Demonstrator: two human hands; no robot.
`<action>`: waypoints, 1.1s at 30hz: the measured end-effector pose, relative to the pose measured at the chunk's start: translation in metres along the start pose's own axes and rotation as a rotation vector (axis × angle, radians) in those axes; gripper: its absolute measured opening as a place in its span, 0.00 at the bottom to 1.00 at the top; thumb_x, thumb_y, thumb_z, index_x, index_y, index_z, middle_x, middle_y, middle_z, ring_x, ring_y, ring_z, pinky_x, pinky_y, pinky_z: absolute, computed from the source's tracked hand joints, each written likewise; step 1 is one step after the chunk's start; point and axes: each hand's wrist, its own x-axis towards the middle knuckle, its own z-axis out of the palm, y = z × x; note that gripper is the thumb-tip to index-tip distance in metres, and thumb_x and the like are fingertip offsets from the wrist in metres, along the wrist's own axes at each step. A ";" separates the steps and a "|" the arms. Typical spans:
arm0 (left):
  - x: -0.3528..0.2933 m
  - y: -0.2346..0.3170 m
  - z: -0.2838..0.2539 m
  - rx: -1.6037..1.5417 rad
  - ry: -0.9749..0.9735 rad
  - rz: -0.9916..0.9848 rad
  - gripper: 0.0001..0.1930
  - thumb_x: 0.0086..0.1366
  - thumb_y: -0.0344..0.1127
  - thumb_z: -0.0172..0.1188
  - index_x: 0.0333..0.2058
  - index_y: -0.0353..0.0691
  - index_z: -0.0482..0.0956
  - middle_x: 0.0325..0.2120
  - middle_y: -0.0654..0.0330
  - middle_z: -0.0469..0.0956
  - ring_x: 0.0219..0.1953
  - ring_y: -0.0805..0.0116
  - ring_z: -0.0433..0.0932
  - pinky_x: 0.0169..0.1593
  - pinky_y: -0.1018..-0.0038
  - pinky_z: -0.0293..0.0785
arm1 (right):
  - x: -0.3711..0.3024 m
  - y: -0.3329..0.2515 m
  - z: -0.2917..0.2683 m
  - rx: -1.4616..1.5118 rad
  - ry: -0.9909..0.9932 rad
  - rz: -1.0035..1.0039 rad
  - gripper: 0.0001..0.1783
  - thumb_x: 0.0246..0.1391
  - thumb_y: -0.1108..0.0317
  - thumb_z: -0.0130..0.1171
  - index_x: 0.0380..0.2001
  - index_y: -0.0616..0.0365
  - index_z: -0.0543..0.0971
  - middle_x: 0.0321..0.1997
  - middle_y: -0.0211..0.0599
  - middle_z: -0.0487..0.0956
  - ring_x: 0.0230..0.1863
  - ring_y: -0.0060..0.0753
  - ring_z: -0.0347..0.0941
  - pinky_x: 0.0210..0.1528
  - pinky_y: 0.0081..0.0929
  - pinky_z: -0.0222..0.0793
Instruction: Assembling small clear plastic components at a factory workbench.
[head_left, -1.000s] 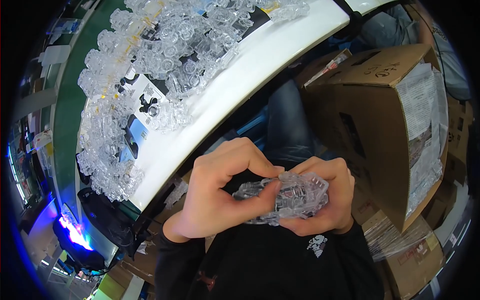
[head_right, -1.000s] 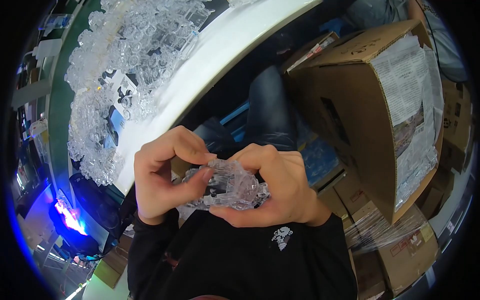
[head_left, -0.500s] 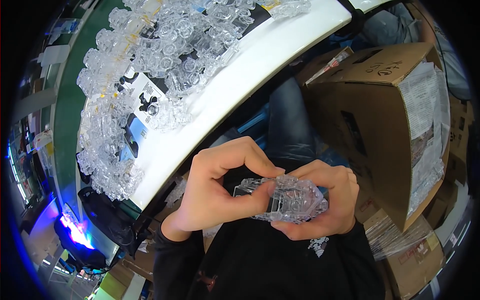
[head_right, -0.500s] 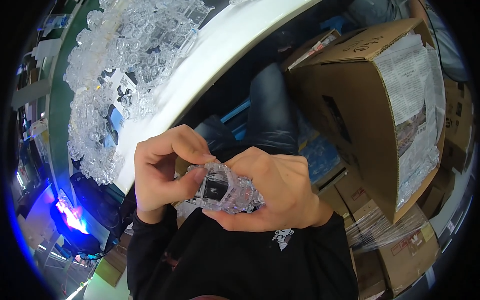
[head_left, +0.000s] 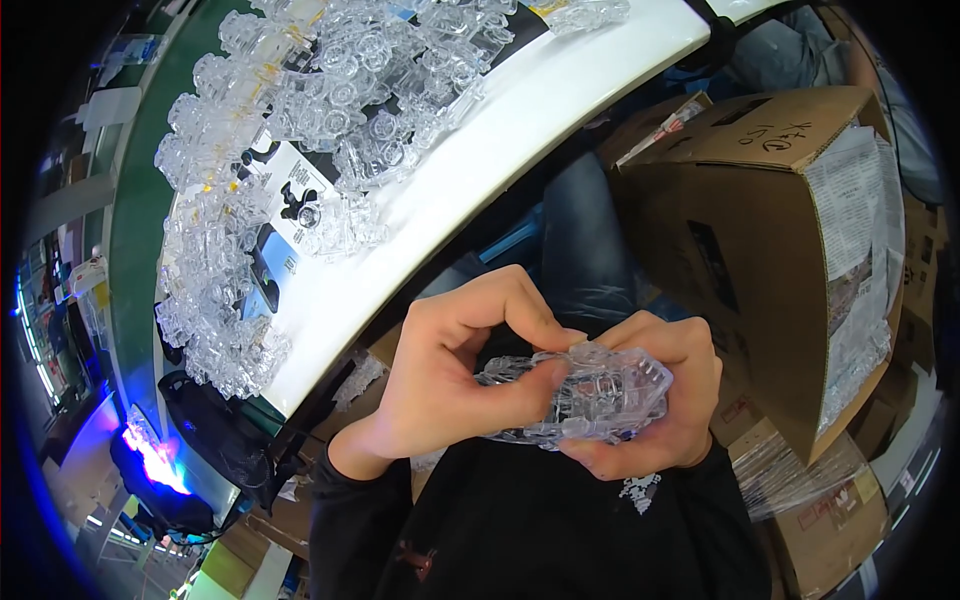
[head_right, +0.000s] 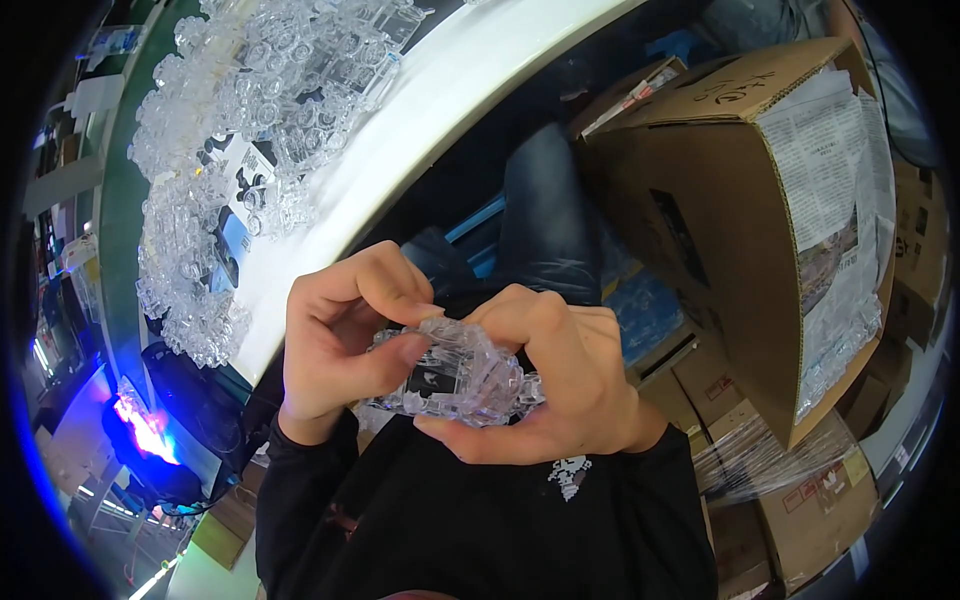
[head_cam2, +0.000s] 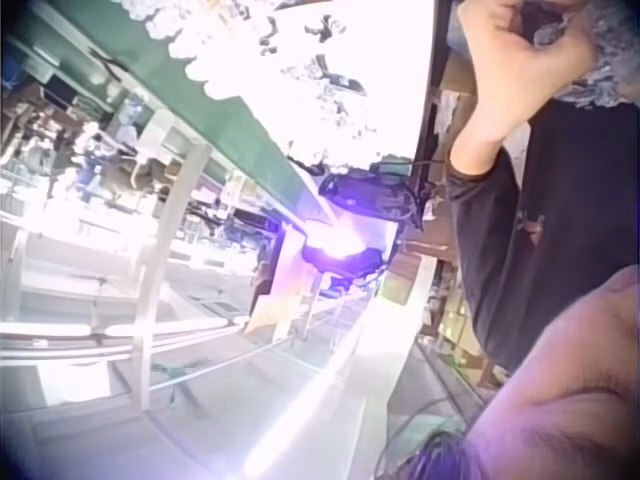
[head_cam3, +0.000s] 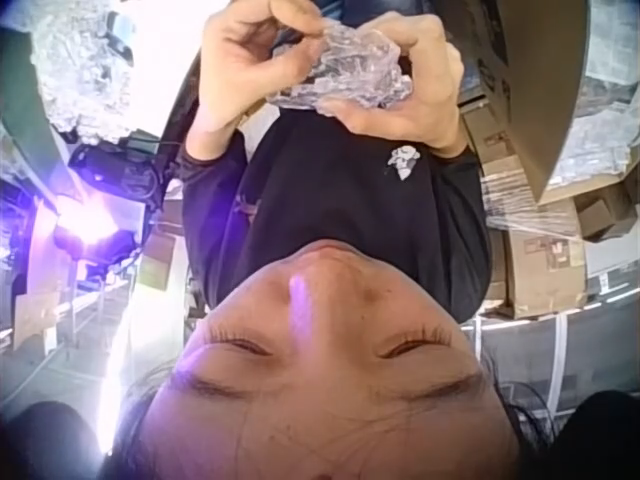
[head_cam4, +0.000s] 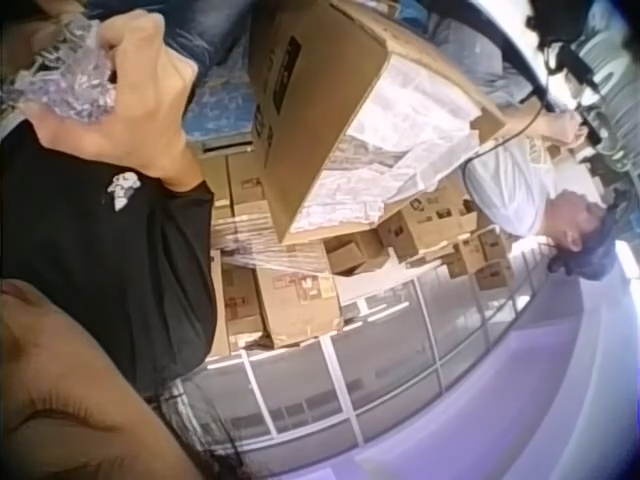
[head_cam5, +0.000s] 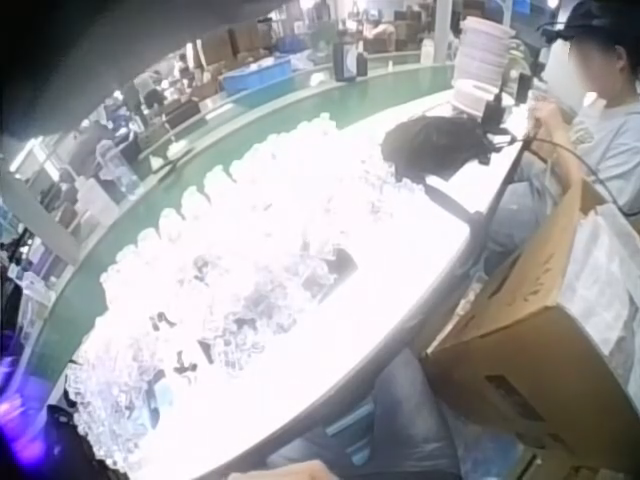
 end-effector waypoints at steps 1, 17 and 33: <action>0.000 -0.001 0.000 0.000 0.000 0.000 0.08 0.41 0.18 0.58 0.24 0.31 0.75 0.24 0.58 0.70 0.30 0.69 0.70 0.35 0.77 0.65 | 0.001 0.001 0.000 -0.013 0.008 -0.037 0.28 0.30 0.62 0.73 0.30 0.65 0.67 0.23 0.39 0.76 0.19 0.28 0.74 0.20 0.18 0.67; 0.001 -0.009 -0.003 -0.126 -0.093 0.030 0.08 0.49 0.14 0.56 0.27 0.33 0.73 0.27 0.61 0.69 0.32 0.77 0.71 0.40 0.80 0.68 | 0.000 0.006 0.000 -0.012 0.000 -0.076 0.29 0.31 0.62 0.72 0.31 0.66 0.66 0.23 0.39 0.76 0.20 0.27 0.74 0.20 0.17 0.67; 0.002 -0.008 0.005 -0.153 0.018 -0.024 0.06 0.42 0.19 0.58 0.23 0.33 0.73 0.24 0.59 0.68 0.29 0.69 0.68 0.34 0.78 0.64 | -0.003 0.006 0.000 -0.011 -0.018 -0.057 0.32 0.28 0.64 0.73 0.33 0.66 0.64 0.26 0.42 0.74 0.24 0.29 0.73 0.24 0.19 0.68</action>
